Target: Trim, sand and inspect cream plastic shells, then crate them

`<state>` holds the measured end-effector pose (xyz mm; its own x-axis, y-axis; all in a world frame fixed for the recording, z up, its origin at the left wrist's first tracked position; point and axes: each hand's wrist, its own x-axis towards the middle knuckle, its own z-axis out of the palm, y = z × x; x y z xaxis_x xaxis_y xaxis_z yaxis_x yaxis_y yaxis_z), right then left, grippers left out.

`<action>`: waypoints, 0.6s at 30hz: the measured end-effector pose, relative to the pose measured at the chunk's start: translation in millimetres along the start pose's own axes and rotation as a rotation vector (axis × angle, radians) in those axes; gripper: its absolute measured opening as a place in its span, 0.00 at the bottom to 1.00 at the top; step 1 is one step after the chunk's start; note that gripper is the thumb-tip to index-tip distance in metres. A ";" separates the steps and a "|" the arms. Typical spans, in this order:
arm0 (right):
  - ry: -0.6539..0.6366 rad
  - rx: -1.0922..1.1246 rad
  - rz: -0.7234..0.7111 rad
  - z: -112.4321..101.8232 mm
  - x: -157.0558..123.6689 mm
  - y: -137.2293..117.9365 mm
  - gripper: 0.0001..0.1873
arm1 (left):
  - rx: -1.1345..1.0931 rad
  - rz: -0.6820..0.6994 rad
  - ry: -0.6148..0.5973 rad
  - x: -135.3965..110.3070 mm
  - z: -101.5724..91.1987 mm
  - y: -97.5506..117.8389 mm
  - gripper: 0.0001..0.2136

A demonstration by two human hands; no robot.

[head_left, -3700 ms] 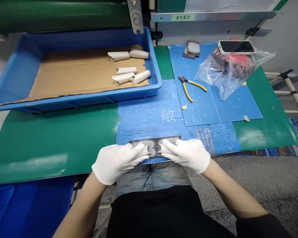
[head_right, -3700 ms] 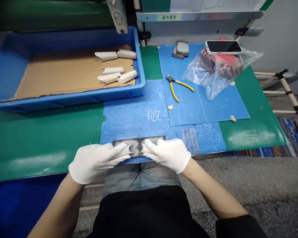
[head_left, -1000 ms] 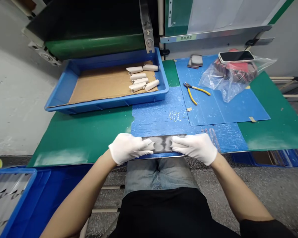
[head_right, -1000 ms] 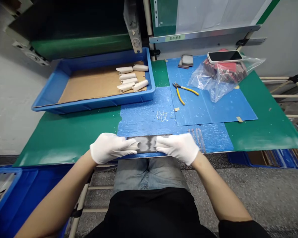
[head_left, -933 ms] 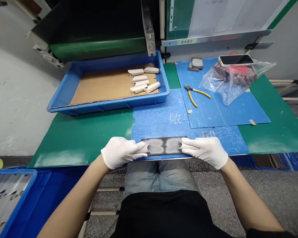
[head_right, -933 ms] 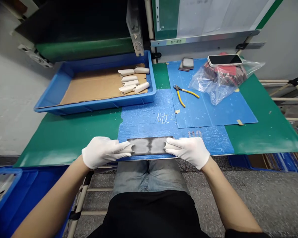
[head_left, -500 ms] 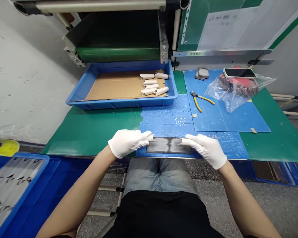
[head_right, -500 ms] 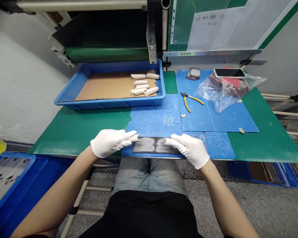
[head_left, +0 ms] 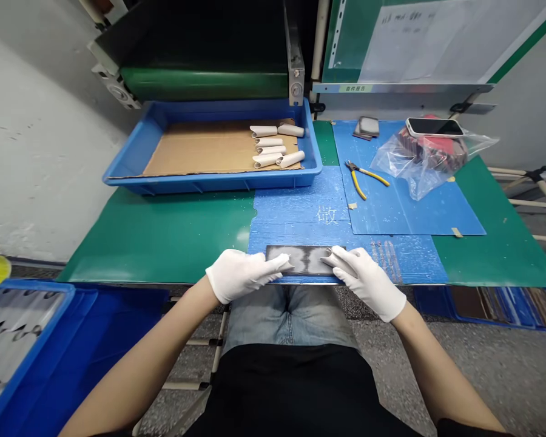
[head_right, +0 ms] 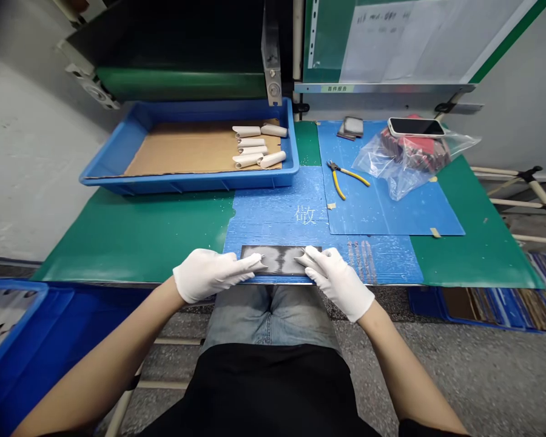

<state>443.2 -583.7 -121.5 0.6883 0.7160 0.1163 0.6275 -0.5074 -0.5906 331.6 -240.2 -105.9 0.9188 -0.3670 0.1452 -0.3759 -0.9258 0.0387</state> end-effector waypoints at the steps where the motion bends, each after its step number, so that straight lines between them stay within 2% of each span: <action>1: -0.009 -0.036 0.008 3.0 1.4 -3.5 0.24 | 0.039 0.046 0.031 2.2 1.3 1.3 0.20; 3: 0.000 -0.167 -0.008 5.3 3.7 -5.8 0.25 | 0.117 0.131 0.103 5.8 1.8 -0.6 0.20; 5: 0.040 -0.302 -0.031 1.1 2.5 -0.7 0.25 | 0.164 0.158 0.127 5.0 -0.1 -8.7 0.20; 7: 0.071 -0.355 -0.039 -7.8 -2.2 9.3 0.25 | 0.187 0.136 0.087 -0.5 -2.9 -20.5 0.21; 10: 0.085 -0.290 -0.059 -17.2 -6.4 21.1 0.25 | 0.196 0.125 0.042 -6.6 -4.1 -34.6 0.19; 14: 0.096 -0.244 -0.119 -5.5 9.5 13.8 0.25 | 0.190 0.222 0.103 10.2 3.4 -31.6 0.19; 18: 0.104 -0.331 -0.143 1.1 23.2 8.1 0.25 | 0.092 0.232 -0.010 26.9 7.6 -25.3 0.20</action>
<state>463.9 -570.6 -124.5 0.6075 0.7470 0.2700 0.7922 -0.5453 -0.2739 366.7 -227.3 -110.5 0.8107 -0.5708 0.1301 -0.5644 -0.8211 -0.0852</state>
